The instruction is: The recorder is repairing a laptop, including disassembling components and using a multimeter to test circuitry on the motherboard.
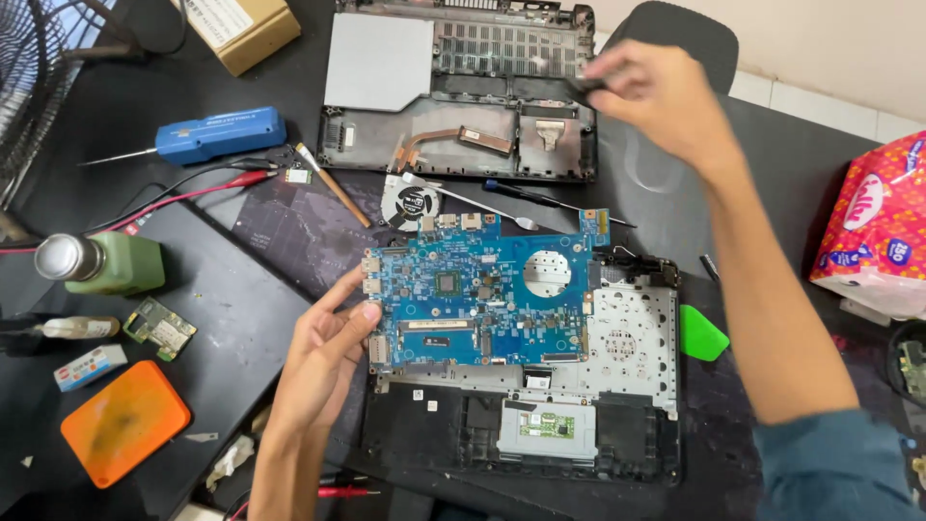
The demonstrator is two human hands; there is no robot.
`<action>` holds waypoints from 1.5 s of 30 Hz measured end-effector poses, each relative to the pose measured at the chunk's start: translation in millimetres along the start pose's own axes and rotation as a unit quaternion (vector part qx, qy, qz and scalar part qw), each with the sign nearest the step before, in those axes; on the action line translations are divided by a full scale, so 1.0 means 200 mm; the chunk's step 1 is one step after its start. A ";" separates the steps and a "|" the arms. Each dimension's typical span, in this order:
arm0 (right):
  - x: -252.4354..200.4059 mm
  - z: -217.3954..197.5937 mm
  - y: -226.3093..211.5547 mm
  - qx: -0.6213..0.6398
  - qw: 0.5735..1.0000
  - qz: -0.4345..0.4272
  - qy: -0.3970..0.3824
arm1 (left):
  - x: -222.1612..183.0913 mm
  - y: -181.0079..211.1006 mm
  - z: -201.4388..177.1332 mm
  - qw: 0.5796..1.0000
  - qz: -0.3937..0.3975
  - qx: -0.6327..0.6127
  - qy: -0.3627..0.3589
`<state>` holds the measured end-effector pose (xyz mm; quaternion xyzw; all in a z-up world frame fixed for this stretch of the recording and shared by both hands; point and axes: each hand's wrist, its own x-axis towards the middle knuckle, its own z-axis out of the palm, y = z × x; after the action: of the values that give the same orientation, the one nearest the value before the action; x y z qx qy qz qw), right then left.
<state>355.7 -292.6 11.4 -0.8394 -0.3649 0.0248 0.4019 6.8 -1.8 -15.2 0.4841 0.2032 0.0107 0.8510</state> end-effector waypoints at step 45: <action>-0.47 -0.08 -0.18 0.189 0.953 0.158 -0.179 | 0.28 0.03 0.34 0.992 0.107 -0.059 0.013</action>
<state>270.8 -347.4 22.5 -0.7770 -0.2825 0.3058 0.4722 83.6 -42.2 0.7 0.4517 0.1599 0.1202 0.8695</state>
